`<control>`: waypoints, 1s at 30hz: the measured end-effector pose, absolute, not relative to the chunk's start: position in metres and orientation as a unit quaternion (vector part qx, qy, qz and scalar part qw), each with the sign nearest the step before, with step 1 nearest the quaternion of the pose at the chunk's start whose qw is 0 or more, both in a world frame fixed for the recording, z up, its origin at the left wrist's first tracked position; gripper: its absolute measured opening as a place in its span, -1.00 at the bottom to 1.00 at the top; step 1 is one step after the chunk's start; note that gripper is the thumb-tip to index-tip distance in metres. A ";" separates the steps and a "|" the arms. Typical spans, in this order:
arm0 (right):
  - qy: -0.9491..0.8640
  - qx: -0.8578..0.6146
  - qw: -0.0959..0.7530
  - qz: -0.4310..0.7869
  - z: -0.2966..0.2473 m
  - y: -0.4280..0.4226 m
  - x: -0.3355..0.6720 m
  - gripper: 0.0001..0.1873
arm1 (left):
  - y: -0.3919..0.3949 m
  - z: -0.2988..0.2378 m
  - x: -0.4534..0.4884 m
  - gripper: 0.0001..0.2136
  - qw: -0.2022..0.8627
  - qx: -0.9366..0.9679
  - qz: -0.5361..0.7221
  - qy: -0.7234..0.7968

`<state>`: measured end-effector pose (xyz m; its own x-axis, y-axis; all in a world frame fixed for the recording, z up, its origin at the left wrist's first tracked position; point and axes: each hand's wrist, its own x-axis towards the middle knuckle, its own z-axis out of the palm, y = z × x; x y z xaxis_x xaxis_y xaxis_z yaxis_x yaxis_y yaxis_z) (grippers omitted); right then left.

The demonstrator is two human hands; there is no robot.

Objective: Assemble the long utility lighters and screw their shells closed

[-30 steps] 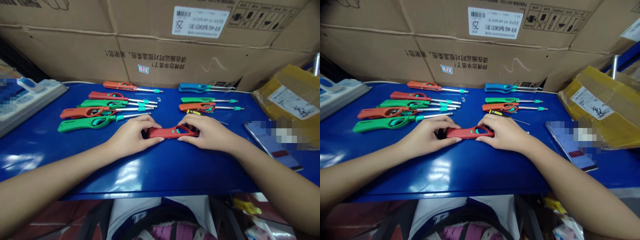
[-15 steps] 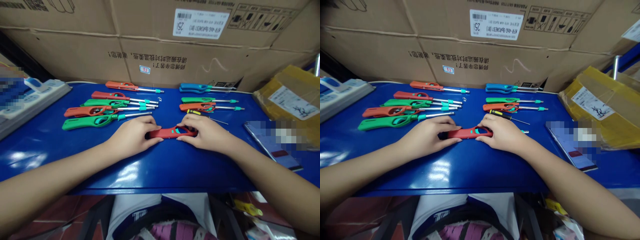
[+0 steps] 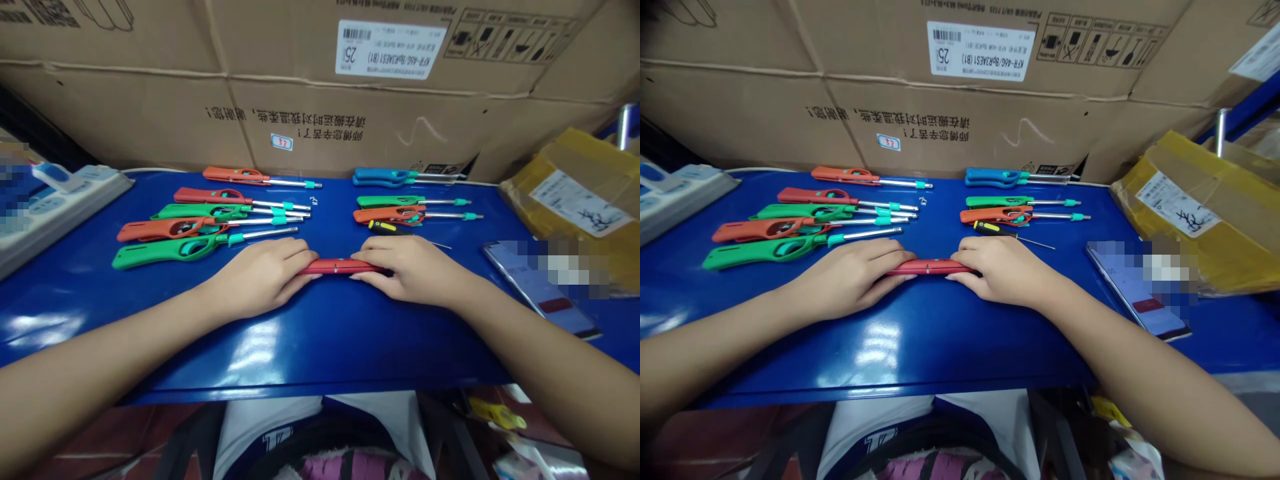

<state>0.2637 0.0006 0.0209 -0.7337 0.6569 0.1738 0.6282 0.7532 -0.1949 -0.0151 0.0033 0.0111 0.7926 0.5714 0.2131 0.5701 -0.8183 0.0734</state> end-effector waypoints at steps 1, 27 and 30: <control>-0.929 -0.344 0.118 0.067 0.021 0.000 0.263 -0.69 | 0.003 0.011 -0.015 -0.67 0.008 0.947 0.115 0.300; -0.915 -0.386 0.088 0.072 0.036 0.001 0.269 -0.71 | 0.006 0.016 -0.022 -0.70 0.090 0.936 0.140 0.310; -0.902 -0.418 0.082 0.066 0.038 0.000 0.269 -0.65 | 0.005 0.017 -0.020 -0.68 0.184 0.889 0.224 0.354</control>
